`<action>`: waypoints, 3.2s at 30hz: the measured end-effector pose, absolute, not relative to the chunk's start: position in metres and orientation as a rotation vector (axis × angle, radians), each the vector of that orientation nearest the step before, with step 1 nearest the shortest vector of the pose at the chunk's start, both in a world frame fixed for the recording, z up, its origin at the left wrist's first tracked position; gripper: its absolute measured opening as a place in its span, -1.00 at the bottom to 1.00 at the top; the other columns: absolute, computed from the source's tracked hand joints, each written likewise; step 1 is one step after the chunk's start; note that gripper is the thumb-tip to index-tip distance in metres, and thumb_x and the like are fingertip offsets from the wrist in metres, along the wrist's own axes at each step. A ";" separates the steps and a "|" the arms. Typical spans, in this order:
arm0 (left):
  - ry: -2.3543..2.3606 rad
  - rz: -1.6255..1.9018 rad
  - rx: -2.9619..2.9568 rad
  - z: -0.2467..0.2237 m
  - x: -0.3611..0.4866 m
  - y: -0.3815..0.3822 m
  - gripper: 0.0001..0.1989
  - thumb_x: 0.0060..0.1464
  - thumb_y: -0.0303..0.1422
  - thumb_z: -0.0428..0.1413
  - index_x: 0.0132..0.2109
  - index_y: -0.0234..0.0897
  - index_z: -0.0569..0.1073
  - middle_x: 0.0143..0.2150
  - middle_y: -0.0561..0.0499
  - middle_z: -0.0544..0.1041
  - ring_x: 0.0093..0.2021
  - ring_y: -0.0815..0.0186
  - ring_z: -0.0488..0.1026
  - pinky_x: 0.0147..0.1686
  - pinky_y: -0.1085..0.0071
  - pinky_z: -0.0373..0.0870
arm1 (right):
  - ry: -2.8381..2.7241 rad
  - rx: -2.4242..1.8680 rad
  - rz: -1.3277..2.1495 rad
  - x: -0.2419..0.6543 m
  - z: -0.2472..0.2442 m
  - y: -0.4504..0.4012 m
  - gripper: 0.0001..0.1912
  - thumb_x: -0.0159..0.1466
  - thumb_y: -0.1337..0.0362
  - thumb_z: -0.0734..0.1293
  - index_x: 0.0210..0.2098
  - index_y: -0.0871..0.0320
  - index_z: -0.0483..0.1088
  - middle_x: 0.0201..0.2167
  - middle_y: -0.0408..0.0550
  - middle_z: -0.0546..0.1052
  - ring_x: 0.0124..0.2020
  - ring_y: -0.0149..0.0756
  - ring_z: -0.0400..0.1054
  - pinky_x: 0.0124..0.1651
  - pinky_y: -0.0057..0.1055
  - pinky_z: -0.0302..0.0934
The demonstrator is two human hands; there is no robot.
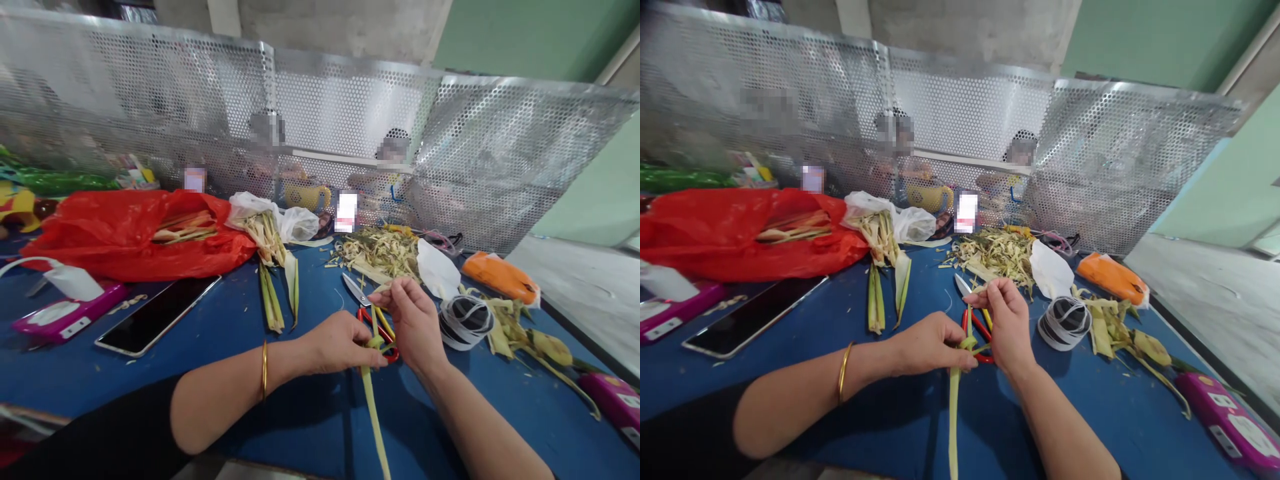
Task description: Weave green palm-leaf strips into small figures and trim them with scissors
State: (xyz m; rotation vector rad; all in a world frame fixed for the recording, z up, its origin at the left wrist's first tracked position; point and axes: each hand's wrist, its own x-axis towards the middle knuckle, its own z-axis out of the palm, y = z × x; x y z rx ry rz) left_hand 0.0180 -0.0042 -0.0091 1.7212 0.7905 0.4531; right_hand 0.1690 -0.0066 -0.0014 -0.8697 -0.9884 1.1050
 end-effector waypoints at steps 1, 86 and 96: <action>0.794 0.467 1.712 -0.009 0.018 -0.003 -0.61 -0.13 -0.14 0.22 -0.63 -0.33 0.33 -0.68 0.18 0.15 -0.59 0.50 0.02 -0.59 0.48 -0.10 | -1.034 -0.880 1.087 0.171 -0.001 -0.005 -0.75 0.17 0.11 0.37 -0.42 0.12 0.28 -0.52 -0.22 0.43 -0.37 -0.34 0.46 -0.19 -0.38 0.31; 0.841 0.672 1.093 0.005 0.010 0.010 -0.68 -0.14 -0.14 0.25 -0.41 -0.35 0.50 -0.66 0.16 0.25 -0.68 0.53 0.12 -0.68 0.52 -0.06 | -1.079 -1.039 1.500 0.176 0.005 -0.011 -0.67 0.01 0.06 0.48 -0.41 0.21 0.48 -0.62 -0.22 0.34 -0.60 -0.52 0.14 -0.49 -0.54 0.08; 0.807 0.618 1.165 0.001 0.013 0.005 -0.70 -0.15 -0.16 0.23 -0.53 -0.29 0.36 -0.70 0.21 0.10 -0.67 0.53 -0.09 -0.64 0.44 -0.26 | -0.849 -1.077 1.398 0.172 -0.004 -0.006 -0.66 -0.14 0.13 0.55 -0.53 0.23 0.44 -0.72 -0.23 0.35 -0.68 -0.52 0.16 -0.58 -0.53 0.07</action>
